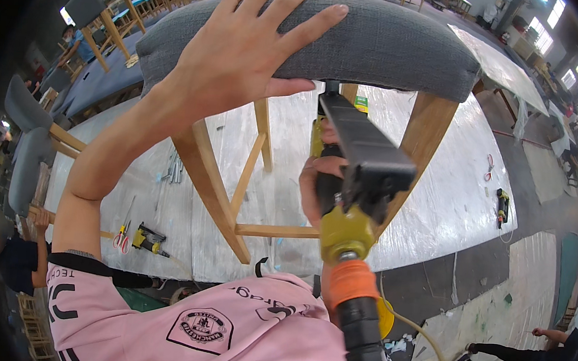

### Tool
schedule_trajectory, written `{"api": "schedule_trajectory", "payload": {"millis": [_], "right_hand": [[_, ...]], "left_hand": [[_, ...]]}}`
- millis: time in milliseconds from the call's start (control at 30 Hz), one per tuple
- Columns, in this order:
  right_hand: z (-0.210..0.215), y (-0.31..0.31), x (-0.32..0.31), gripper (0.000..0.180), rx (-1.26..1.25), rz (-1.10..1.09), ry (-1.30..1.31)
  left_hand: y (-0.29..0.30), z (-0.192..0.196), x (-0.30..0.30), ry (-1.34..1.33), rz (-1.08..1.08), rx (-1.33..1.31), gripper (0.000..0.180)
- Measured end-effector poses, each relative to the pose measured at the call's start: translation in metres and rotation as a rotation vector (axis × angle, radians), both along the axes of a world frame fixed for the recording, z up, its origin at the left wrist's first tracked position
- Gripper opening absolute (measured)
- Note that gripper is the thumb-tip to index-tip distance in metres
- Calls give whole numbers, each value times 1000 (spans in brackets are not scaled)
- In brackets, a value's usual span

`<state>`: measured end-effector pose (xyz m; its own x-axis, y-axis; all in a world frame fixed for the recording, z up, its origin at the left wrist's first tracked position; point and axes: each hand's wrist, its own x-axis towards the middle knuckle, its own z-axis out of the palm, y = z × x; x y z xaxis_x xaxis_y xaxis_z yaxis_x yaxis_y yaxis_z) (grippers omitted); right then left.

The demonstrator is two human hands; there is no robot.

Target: The person stretches and secures gray fabric over a wooden chair seat using a staple gun, scissors, and a screwdriver. They trim excess fabric, tuck edges, and fasten the material to the underside of the seat frame.

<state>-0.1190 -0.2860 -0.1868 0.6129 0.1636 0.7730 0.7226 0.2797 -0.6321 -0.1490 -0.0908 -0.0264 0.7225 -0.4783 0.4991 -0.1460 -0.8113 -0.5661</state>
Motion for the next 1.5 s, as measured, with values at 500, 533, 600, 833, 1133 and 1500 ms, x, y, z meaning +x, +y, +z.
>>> {"api": "schedule_trajectory", "payload": {"millis": [500,533,600,833,1133,1500], "right_hand": [[-14,5,-19,23,-41,-38,39],[-13,3,-20,23,-66,-41,22],[-20,11,-23,23,-110,-1,8],[0,3,-19,24,-96,-14,-81],[3,15,4,23,9,198,46],[-7,22,1,23,-46,75,-121]], "left_hand": [[-15,-22,-8,-135,60,16,102],[-17,-21,-8,-143,72,29,103],[-9,-28,-12,-132,119,48,104],[-9,26,-12,203,30,-287,112],[47,44,41,442,147,-529,95],[35,-13,-3,-109,64,-61,88]]}}
